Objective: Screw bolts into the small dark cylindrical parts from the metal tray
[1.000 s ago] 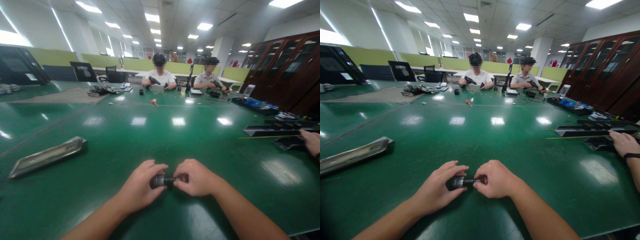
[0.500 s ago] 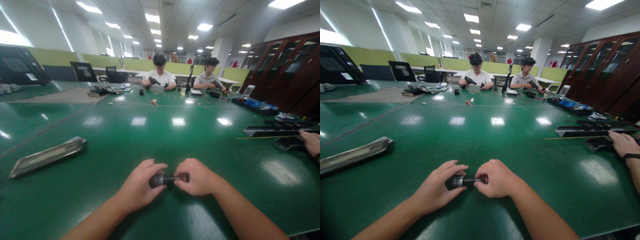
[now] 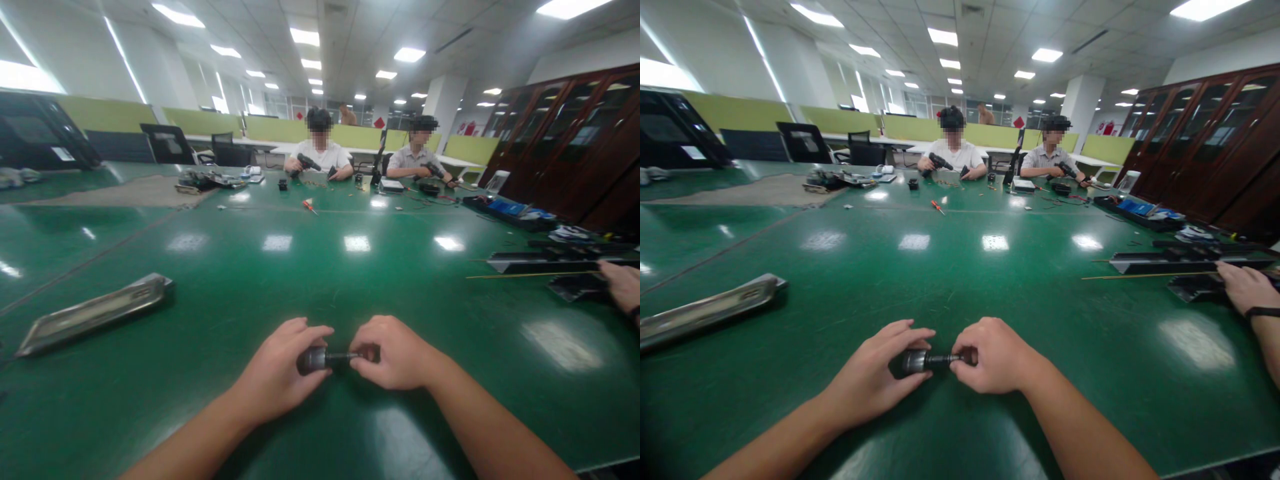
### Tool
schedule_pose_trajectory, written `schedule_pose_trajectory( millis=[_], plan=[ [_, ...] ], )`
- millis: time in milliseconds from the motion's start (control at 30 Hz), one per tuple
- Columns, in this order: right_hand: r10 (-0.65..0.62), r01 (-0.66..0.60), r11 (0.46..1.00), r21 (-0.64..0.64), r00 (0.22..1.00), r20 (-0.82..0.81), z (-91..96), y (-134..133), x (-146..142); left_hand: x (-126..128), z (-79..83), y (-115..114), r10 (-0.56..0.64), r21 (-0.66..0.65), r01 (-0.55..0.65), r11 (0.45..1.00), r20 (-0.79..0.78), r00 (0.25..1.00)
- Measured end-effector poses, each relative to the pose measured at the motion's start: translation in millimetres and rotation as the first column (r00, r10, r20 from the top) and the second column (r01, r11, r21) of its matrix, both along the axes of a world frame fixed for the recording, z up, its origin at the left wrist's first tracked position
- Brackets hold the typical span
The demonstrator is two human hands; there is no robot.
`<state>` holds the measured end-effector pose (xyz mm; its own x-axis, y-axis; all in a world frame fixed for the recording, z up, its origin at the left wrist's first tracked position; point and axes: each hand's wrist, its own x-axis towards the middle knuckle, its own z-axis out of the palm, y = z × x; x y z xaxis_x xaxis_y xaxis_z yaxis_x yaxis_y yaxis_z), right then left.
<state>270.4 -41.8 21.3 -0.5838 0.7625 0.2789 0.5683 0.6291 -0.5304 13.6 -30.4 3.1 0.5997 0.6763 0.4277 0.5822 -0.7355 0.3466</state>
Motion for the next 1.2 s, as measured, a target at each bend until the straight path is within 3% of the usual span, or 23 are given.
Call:
schedule_pose_trajectory(
  millis=[800, 1033, 1200],
  plan=[
    [-0.01, 0.009, 1.0, 0.019, 1.0, 0.016, -0.4, 0.9, 2.4, 0.6, 2.0, 0.1, 0.001, 0.039, -0.001, 0.999, 0.018, 1.0],
    [-0.021, 0.02, 1.0, 0.018, 0.999, 0.026, 1.8, 4.3, 8.4, 0.0, 5.8, 1.1, 0.021, 0.011, -0.021, 1.0, 0.008, 1.0],
    [-0.023, 0.024, 0.999, -0.046, 0.999, 0.021, 0.9, 7.0, 10.6, -5.4, 10.8, 11.2, 0.098, -0.053, -0.097, 0.994, 0.022, 0.995]
  ],
)
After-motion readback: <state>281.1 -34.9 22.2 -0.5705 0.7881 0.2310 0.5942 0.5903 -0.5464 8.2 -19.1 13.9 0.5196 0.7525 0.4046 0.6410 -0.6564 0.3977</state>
